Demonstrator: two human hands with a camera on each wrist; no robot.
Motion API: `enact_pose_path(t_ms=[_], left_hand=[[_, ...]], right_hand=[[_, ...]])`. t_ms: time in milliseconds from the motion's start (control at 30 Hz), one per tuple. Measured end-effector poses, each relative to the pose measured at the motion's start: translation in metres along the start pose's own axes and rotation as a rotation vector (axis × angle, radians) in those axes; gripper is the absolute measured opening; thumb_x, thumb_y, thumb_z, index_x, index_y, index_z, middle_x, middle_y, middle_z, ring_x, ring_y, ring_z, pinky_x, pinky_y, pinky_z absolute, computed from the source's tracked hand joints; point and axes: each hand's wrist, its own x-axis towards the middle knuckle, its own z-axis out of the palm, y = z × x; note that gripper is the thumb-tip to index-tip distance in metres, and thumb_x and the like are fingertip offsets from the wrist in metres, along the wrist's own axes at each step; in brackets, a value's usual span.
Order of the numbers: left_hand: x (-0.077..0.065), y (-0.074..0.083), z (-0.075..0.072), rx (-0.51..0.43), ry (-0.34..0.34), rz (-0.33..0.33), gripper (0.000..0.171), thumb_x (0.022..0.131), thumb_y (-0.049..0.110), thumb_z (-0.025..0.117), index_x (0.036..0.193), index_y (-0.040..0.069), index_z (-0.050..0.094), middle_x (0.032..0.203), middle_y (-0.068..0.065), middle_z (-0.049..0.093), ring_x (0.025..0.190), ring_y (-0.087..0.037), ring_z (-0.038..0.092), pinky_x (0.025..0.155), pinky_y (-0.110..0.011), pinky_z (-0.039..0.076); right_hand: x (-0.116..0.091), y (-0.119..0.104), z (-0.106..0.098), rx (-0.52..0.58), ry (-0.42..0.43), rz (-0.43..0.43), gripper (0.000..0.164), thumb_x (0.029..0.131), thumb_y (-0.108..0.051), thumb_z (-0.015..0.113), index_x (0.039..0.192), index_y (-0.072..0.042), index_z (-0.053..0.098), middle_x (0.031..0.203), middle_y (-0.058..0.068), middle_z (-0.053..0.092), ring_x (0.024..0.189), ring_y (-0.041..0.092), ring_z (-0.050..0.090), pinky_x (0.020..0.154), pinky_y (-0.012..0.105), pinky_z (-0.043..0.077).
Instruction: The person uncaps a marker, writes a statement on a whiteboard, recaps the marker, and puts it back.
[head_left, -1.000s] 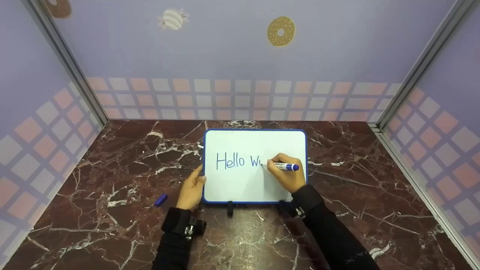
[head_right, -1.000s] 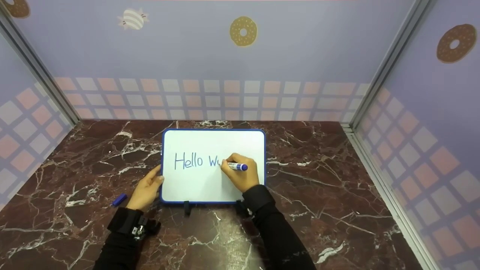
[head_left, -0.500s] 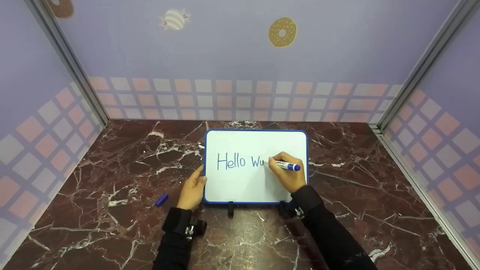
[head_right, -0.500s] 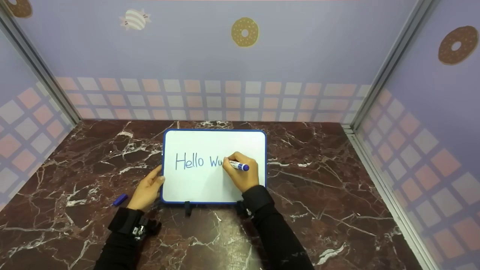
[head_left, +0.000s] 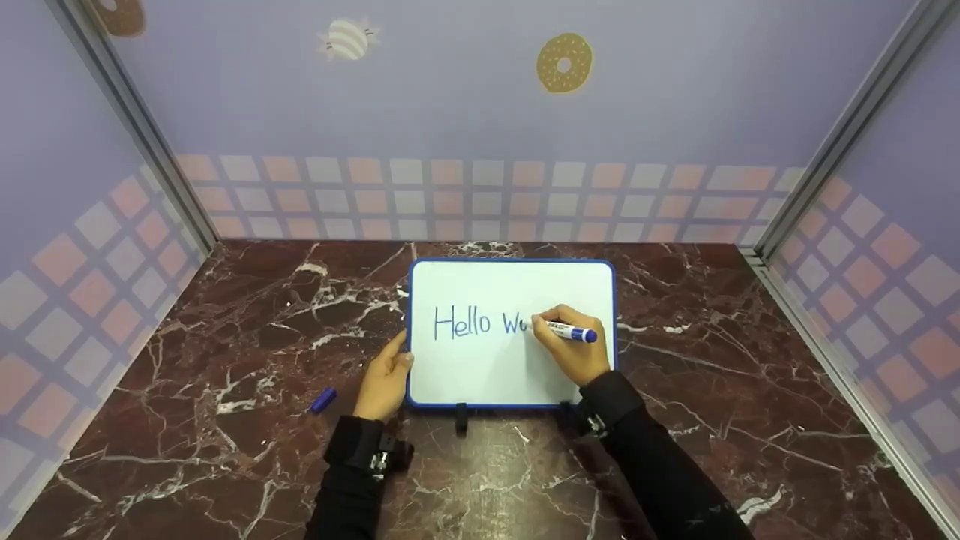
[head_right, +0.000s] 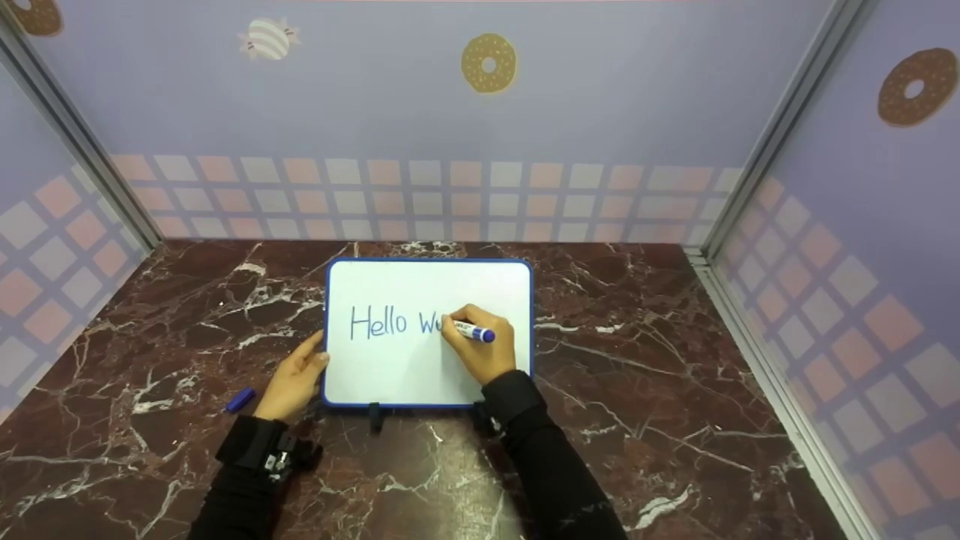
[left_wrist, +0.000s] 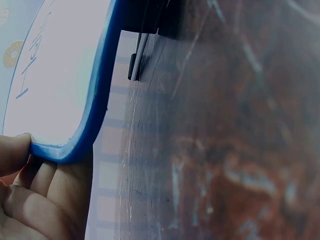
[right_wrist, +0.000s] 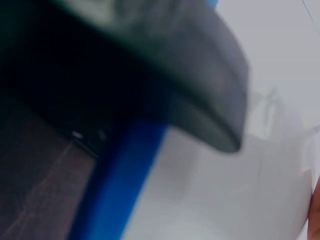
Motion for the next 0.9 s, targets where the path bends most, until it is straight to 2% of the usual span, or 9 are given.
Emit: enact_pose_path(t_ms=[167,367,500,667,900], left_hand=[[0.001,0.001,-0.001,0.023,0.003,-0.005,0.049,0.104,0.007,0.041,0.150,-0.005,0.031,0.142,-0.035,0.045,0.133,-0.045,0.046,0.110,-0.053,0.040],[0.001,0.001,0.000,0.016,0.002,-0.023,0.049,0.104,0.008,0.040,0.151,-0.003,0.030,0.140,-0.034,0.048,0.131,-0.044,0.048,0.108,-0.052,0.043],[0.000,0.001,0.000,0.018,0.006,-0.032,0.049,0.104,0.008,0.041,0.151,-0.001,0.032,0.140,-0.033,0.049,0.131,-0.044,0.048,0.108,-0.052,0.042],[0.001,0.001,0.000,0.040,0.004,-0.043,0.049,0.104,0.009,0.041,0.151,0.000,0.032,0.140,-0.032,0.049,0.132,-0.044,0.047,0.109,-0.053,0.041],[-0.001,0.002,0.000,0.002,0.000,-0.009,0.048,0.104,0.008,0.040,0.150,-0.002,0.032,0.131,-0.034,0.056,0.118,-0.042,0.059,0.096,-0.048,0.052]], right_hand=[[0.000,0.001,-0.004,0.071,0.004,0.067,0.009,0.085,-0.002,0.071,0.076,-0.001,0.072,0.070,0.011,0.072,0.063,0.001,0.060,0.056,0.015,0.046],[0.000,-0.008,-0.010,0.056,0.025,0.090,0.011,0.083,0.006,0.069,0.072,0.004,0.068,0.067,0.015,0.069,0.058,0.003,0.054,0.054,0.014,0.041],[0.001,-0.011,-0.011,0.034,0.016,0.076,0.011,0.083,0.004,0.069,0.072,0.002,0.069,0.067,0.012,0.070,0.059,0.003,0.055,0.055,0.014,0.043],[0.002,0.001,-0.009,0.028,0.003,0.040,0.009,0.084,-0.005,0.073,0.075,-0.004,0.072,0.070,0.007,0.073,0.062,0.003,0.059,0.057,0.015,0.047],[0.002,0.004,-0.008,0.003,0.009,0.012,0.008,0.083,-0.007,0.074,0.075,-0.006,0.073,0.072,0.006,0.073,0.061,0.006,0.057,0.056,0.016,0.045]])
